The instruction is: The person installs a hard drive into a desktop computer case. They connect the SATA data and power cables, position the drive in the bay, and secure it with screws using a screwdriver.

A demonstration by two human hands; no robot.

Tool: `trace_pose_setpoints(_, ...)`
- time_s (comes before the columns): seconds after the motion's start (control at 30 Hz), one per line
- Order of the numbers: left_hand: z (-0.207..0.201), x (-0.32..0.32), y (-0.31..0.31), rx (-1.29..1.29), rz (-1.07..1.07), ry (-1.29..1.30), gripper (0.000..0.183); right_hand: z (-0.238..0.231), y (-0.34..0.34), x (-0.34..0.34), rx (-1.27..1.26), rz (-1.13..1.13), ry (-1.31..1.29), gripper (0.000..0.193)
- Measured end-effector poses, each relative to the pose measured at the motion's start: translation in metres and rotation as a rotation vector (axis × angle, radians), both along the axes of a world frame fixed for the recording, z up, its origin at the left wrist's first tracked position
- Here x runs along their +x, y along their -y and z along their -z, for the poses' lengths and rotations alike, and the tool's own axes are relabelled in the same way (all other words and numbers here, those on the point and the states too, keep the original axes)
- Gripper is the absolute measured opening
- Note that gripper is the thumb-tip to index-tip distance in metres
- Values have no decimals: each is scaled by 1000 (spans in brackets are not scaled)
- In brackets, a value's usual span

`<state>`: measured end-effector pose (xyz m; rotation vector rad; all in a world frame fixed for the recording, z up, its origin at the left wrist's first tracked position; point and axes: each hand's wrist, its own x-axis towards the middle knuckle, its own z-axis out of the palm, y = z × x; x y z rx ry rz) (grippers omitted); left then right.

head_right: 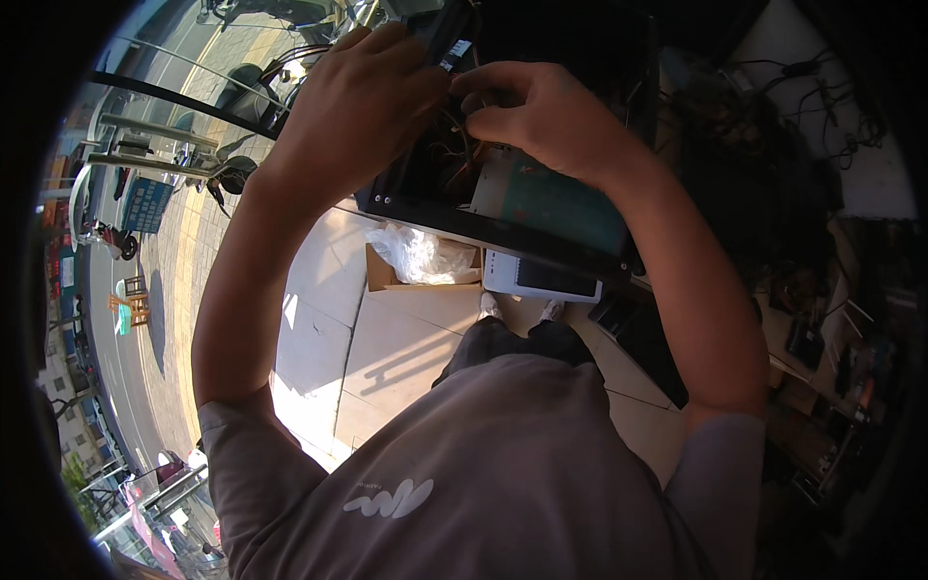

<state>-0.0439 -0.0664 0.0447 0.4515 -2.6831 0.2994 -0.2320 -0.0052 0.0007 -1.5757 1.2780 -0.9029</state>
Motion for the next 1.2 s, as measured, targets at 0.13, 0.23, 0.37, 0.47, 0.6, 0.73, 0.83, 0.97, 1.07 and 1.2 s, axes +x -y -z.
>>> trace_pose_setpoints(0.13,-27,-37,19,79,82,72,11,5,9,-2,2,-68,-114,27)
trace_pose_setpoints(0.23,-27,-43,37,-40,204,0,10,11,12,-7,57,39,21,28)
trace_pose_setpoints(0.37,-26,-52,45,-37,171,-7,9,15,6,-14,15,64,273,34)
trace_pose_setpoints(0.47,-30,-55,52,5,162,53,8,9,3,-14,-20,60,327,35)
trace_pose_setpoints(0.6,-35,-61,58,-55,160,135,9,3,-1,-11,79,203,153,31)
trace_pose_setpoints(0.73,-40,-60,59,-271,128,21,13,2,-5,-6,70,155,287,30)
trace_pose_setpoints(0.83,-25,-67,50,-327,32,-173,14,4,-2,-10,117,166,381,28)
trace_pose_setpoints(0.97,-4,-11,4,314,-40,-74,19,11,-1,-17,137,228,609,25)
trace_pose_setpoints(1.07,27,-6,-11,423,-99,-151,19,13,1,-15,111,145,693,23)
trace_pose_setpoints(1.2,29,-11,-15,822,-272,-140,44,13,2,-17,79,144,653,22)
